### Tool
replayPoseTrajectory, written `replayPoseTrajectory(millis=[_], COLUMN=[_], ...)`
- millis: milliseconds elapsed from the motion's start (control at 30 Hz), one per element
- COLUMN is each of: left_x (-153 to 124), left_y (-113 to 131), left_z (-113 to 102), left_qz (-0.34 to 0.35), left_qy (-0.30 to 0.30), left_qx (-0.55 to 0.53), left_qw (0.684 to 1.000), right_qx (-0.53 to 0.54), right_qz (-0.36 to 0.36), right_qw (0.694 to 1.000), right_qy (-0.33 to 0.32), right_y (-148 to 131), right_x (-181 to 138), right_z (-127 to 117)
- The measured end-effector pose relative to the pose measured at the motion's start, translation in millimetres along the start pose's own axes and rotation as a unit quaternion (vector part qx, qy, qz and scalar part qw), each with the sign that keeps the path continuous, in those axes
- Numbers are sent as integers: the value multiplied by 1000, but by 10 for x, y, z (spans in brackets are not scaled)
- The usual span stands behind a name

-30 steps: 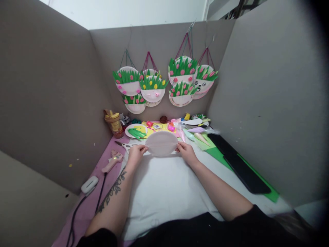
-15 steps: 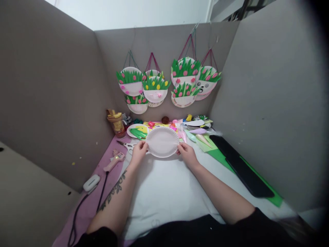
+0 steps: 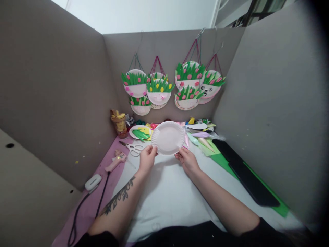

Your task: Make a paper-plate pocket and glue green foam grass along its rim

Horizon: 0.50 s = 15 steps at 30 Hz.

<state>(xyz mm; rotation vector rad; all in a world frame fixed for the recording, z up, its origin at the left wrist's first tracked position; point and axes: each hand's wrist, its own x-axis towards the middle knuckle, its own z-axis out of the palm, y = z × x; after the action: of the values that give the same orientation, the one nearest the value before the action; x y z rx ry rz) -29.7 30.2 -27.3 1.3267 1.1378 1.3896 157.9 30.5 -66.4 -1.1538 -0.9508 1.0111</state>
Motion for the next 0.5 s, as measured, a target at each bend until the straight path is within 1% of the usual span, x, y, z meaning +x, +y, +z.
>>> replayPoseTrajectory(millis=[33, 67, 100, 133, 167, 200, 233, 267, 300, 367, 433, 500], left_x=[-16, -30, -44, -57, -70, -85, -100, -119, -140, -190, -242, -285], left_y=[64, 124, 174, 213, 239, 256, 267, 279, 295, 357, 466, 612], left_z=[-45, -94, -141, -181, -209, -227, -233, -232, -226, -214, -213, -224], left_qz=[49, 101, 151, 206, 258, 305, 348, 383, 411, 451, 475, 486], left_qy=[12, 34, 51, 59, 54, 42, 25, 7, -7, -21, -20, -10], left_qx=[68, 145, 218, 278, 325, 361, 386, 403, 414, 421, 414, 396], left_qw=[996, 984, 963, 937, 908, 880, 854, 831, 812, 787, 776, 779], right_qx=[-39, -87, -144, -202, -250, -286, -316, -342, -366, -392, -383, -365], right_qz=[-30, -79, -150, -233, -320, -403, -466, -508, -532, -550, -563, -571], right_qw=[999, 992, 974, 945, 906, 862, 820, 786, 762, 737, 732, 734], right_qy=[18, 48, 87, 113, 120, 115, 102, 82, 52, -8, -37, -44], right_y=[-32, -84, -159, -257, -375, -506, -643, -779, -905, -1111, -1248, -1341], right_x=[-17, -40, -70, -106, -148, -191, -235, -275, -309, -360, -393, -421], right_z=[-24, -53, -84, -113, -138, -154, -161, -158, -148, -115, -81, -53])
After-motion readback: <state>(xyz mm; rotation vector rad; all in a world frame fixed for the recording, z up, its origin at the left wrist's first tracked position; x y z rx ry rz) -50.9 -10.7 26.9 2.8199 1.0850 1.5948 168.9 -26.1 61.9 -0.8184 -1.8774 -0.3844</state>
